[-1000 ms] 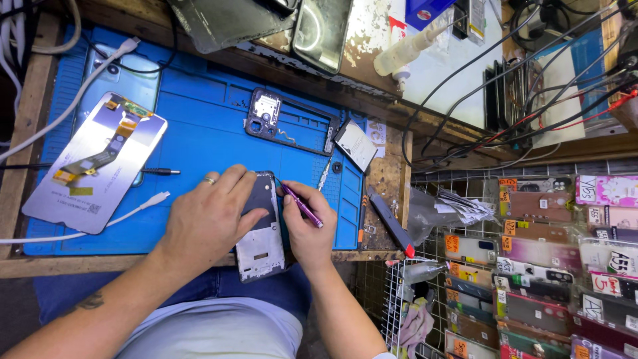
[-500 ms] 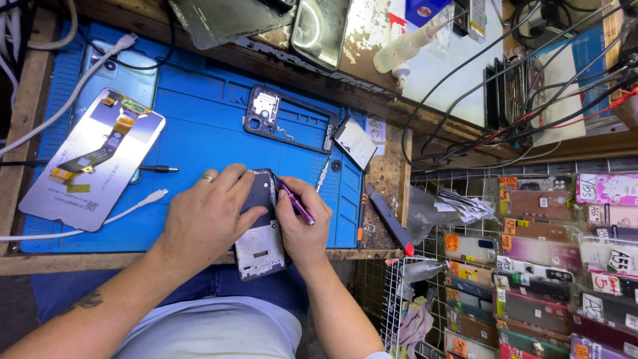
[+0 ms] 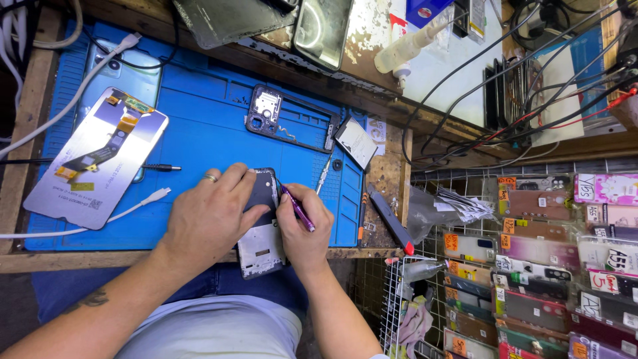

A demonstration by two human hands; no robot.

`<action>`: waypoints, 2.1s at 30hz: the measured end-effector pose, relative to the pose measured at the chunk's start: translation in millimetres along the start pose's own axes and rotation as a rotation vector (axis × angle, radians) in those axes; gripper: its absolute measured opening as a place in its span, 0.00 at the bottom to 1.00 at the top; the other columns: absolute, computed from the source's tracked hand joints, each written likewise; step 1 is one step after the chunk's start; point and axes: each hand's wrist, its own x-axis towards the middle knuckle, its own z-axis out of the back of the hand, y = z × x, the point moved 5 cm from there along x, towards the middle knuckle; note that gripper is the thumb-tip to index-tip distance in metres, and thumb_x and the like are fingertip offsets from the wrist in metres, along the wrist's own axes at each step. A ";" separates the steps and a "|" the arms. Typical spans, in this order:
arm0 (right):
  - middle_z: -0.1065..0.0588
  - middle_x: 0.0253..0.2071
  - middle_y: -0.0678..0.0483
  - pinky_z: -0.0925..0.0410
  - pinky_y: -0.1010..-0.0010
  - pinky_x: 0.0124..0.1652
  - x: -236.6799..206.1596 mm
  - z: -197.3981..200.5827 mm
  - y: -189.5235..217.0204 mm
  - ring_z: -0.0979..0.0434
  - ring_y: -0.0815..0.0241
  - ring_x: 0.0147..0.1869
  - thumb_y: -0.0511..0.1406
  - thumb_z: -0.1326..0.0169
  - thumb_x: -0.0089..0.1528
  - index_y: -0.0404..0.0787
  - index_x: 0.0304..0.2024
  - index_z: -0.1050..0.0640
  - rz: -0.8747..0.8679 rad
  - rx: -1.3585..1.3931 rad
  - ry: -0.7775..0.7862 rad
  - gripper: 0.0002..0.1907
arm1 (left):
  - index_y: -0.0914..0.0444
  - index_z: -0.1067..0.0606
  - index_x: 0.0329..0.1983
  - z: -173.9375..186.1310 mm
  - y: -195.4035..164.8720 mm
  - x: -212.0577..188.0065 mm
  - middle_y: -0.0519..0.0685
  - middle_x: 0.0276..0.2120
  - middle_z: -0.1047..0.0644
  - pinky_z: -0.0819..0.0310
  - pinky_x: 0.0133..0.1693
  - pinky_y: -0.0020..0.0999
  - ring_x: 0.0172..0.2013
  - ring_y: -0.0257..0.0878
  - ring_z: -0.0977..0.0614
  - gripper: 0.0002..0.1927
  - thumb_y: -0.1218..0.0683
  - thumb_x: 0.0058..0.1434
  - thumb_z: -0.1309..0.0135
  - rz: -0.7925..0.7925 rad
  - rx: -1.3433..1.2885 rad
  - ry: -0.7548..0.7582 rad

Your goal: The person disassembles a mobile phone using a small screwdriver and a prying tool, removing the internal board and screen assembly.

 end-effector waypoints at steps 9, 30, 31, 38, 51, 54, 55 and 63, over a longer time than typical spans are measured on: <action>0.18 0.39 0.45 0.25 0.72 0.39 -32.8 21.8 4.5 0.16 0.59 0.38 0.28 0.43 0.62 0.31 0.40 0.21 -0.095 -0.016 0.045 0.05 | 0.67 0.23 0.51 2.7 -2.3 -0.6 0.51 0.45 0.23 0.21 0.32 0.36 0.37 0.47 0.21 0.30 0.43 0.51 0.36 -0.026 0.060 -0.038; 0.20 0.43 0.40 0.24 0.66 0.47 -31.9 11.8 9.4 0.15 0.48 0.46 0.25 0.43 0.63 0.28 0.42 0.25 0.196 -0.061 0.023 0.06 | 0.67 0.24 0.50 0.9 -1.4 -0.1 0.51 0.48 0.23 0.21 0.31 0.35 0.38 0.46 0.20 0.29 0.43 0.51 0.36 -0.030 0.051 -0.030; 0.20 0.43 0.40 0.24 0.66 0.47 -30.7 11.4 8.5 0.15 0.48 0.46 0.25 0.43 0.63 0.28 0.42 0.24 0.188 -0.062 0.023 0.06 | 0.67 0.24 0.50 0.2 -1.2 -0.6 0.51 0.47 0.23 0.21 0.31 0.36 0.38 0.46 0.20 0.30 0.43 0.51 0.36 -0.021 0.049 -0.014; 0.20 0.45 0.39 0.24 0.65 0.47 -31.5 15.3 13.4 0.15 0.47 0.46 0.25 0.43 0.62 0.28 0.42 0.25 0.204 -0.073 0.040 0.06 | 0.67 0.23 0.48 1.4 -1.5 1.5 0.51 0.47 0.24 0.21 0.31 0.36 0.37 0.46 0.21 0.29 0.44 0.50 0.36 -0.023 0.041 -0.029; 0.20 0.44 0.41 0.25 0.66 0.47 7.0 -11.2 8.8 0.16 0.48 0.46 0.25 0.43 0.63 0.29 0.42 0.24 0.198 -0.032 0.024 0.05 | 0.67 0.23 0.48 2.3 -1.7 1.1 0.51 0.48 0.23 0.21 0.32 0.38 0.37 0.47 0.20 0.27 0.46 0.50 0.36 -0.027 0.025 -0.012; 0.20 0.43 0.42 0.24 0.67 0.47 6.7 -10.3 9.5 0.16 0.50 0.47 0.25 0.43 0.63 0.29 0.41 0.24 0.183 -0.021 0.014 0.05 | 0.67 0.23 0.49 1.8 -1.1 0.5 0.51 0.48 0.23 0.21 0.32 0.38 0.37 0.47 0.20 0.28 0.46 0.50 0.36 -0.025 0.032 -0.006; 0.20 0.44 0.42 0.25 0.67 0.46 4.4 -8.5 8.6 0.16 0.50 0.46 0.25 0.43 0.63 0.29 0.42 0.24 0.160 -0.018 0.025 0.05 | 0.67 0.23 0.50 1.4 -1.1 0.1 0.51 0.48 0.23 0.21 0.32 0.38 0.37 0.47 0.20 0.28 0.45 0.51 0.36 -0.018 0.031 -0.005; 0.18 0.45 0.42 0.23 0.68 0.48 -45.4 32.2 6.8 0.14 0.52 0.46 0.25 0.42 0.62 0.29 0.45 0.23 0.042 -0.036 -0.008 0.09 | 0.67 0.24 0.51 2.1 -2.9 -0.3 0.51 0.47 0.23 0.21 0.32 0.36 0.37 0.46 0.20 0.30 0.43 0.52 0.36 -0.032 0.065 -0.027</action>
